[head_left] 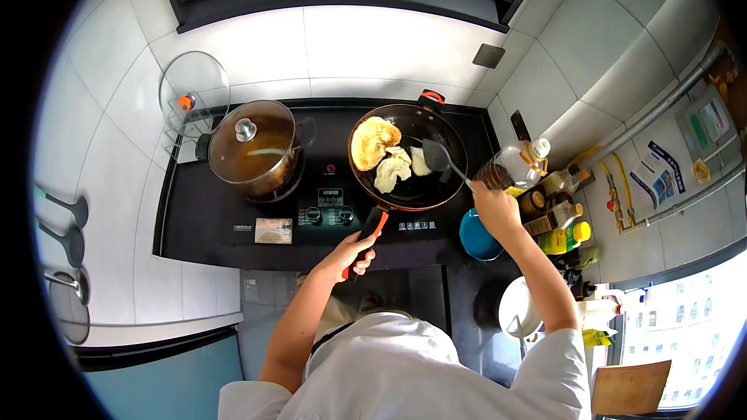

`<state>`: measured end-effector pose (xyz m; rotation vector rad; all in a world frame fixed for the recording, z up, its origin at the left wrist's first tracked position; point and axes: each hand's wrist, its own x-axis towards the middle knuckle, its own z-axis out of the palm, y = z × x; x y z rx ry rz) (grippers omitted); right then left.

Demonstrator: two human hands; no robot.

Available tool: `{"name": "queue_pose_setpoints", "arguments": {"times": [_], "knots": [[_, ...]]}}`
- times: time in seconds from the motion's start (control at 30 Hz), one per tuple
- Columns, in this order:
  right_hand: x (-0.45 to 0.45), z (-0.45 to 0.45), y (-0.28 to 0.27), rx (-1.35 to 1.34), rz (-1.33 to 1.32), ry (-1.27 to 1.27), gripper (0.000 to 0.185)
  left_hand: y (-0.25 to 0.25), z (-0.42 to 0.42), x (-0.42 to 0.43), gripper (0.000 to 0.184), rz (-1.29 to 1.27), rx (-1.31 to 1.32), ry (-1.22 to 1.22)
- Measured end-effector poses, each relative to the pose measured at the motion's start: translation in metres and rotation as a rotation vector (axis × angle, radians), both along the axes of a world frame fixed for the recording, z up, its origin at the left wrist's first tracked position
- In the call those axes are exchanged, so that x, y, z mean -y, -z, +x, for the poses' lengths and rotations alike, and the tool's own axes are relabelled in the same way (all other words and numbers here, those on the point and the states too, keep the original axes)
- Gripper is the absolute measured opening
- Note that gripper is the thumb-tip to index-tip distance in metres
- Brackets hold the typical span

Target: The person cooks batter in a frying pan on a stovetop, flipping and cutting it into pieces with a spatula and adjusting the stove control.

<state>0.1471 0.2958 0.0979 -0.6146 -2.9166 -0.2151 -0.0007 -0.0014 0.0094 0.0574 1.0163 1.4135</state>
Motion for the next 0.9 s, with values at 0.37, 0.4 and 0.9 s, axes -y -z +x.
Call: {"name": "queue_pose_setpoints", "arguments": {"times": [0.37,0.4,0.9], "knots": [[0.006,-0.024,0.012,-0.425,-0.361,-0.09,0.024,-0.001,0.0,0.0,0.031,-0.002,-0.021,0.02],[0.01,-0.03,0.015,-0.404,-0.421,-0.068,0.024,-0.002,0.0,0.0,0.031,0.001,-0.023,0.017],[0.006,-0.031,-0.009,-0.289,-0.372,0.026,0.031,0.003,-0.001,-0.001,0.037,-0.014,-0.029,0.021]]}}
